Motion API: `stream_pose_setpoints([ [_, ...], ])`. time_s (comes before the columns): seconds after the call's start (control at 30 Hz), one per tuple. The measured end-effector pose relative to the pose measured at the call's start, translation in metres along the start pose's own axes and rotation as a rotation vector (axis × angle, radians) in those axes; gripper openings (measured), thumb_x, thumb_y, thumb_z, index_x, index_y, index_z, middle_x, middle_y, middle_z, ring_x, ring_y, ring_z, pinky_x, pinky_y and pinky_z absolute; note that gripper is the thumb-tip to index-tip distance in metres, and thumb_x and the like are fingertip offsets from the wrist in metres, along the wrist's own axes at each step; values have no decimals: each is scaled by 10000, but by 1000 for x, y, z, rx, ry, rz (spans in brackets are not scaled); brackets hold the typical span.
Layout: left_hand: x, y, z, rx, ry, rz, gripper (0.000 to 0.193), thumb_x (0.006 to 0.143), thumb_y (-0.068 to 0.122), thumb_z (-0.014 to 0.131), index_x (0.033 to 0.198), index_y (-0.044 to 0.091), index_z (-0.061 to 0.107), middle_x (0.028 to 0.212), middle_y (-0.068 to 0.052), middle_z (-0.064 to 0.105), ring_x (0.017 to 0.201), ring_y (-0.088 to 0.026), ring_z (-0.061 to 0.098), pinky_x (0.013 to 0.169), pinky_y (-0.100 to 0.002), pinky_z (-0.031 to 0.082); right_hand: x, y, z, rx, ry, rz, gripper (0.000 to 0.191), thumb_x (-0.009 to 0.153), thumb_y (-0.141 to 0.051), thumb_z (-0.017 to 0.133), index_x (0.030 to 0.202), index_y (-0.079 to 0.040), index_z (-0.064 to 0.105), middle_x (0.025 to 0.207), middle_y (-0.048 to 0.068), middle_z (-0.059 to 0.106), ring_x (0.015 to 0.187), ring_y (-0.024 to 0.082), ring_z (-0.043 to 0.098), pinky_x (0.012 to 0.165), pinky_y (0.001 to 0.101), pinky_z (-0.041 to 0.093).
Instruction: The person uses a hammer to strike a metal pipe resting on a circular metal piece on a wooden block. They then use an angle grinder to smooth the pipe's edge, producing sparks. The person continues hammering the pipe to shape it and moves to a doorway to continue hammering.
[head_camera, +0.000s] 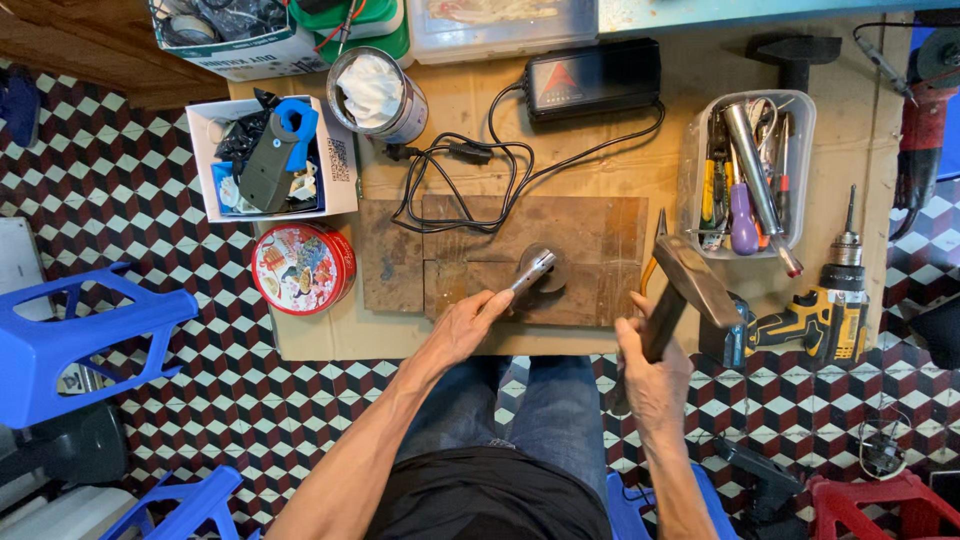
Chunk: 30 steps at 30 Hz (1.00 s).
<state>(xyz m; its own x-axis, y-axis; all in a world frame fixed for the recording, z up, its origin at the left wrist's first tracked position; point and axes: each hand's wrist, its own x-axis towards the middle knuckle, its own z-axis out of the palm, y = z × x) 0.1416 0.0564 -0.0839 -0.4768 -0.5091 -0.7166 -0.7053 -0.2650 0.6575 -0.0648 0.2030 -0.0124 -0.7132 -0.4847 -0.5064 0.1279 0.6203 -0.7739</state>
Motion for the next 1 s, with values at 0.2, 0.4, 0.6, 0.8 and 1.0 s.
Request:
stream_pose_setpoints([
  [0.2, 3, -4, 3, -125, -65, -104, 641, 960, 648, 452, 1007, 70, 725, 582, -58, 509, 514, -172, 548, 513, -360, 451, -17, -8, 0, -128, 57, -54, 304, 991, -275, 678, 1116, 1, 695, 705, 29, 591, 603, 114, 539, 555, 318, 453],
  [0.4, 4, -7, 9, -74, -45, -82, 596, 945, 633, 525, 1029, 60, 663, 600, -98, 579, 546, -243, 666, 540, -398, 515, -15, 3, 14, -358, -24, 6, 365, 998, -341, 660, 1156, -12, 665, 696, 133, 632, 615, 205, 601, 579, 387, 493],
  [0.6, 9, -11, 25, 237, 149, 104, 528, 972, 590, 563, 1007, 64, 588, 787, -251, 702, 802, -497, 665, 669, -540, 500, -9, -2, 24, -381, -70, -134, 412, 1008, -307, 602, 1354, -86, 578, 755, 158, 657, 665, 246, 661, 620, 400, 510],
  [0.8, 0, -9, 39, 328, 311, 206, 382, 954, 463, 656, 1109, 118, 597, 837, -174, 734, 805, -439, 696, 679, -547, 522, -5, -33, 17, -419, -119, -363, 404, 1032, -267, 596, 1394, -88, 572, 865, 192, 677, 745, 265, 685, 678, 399, 529],
  [1.0, -7, -12, 53, 440, 530, 359, 490, 925, 354, 725, 1381, 225, 599, 848, -105, 690, 736, -371, 698, 608, -507, 528, -11, -18, 15, -245, 16, -576, 363, 1089, -280, 579, 1373, -60, 527, 926, 182, 685, 765, 267, 681, 681, 401, 535],
])
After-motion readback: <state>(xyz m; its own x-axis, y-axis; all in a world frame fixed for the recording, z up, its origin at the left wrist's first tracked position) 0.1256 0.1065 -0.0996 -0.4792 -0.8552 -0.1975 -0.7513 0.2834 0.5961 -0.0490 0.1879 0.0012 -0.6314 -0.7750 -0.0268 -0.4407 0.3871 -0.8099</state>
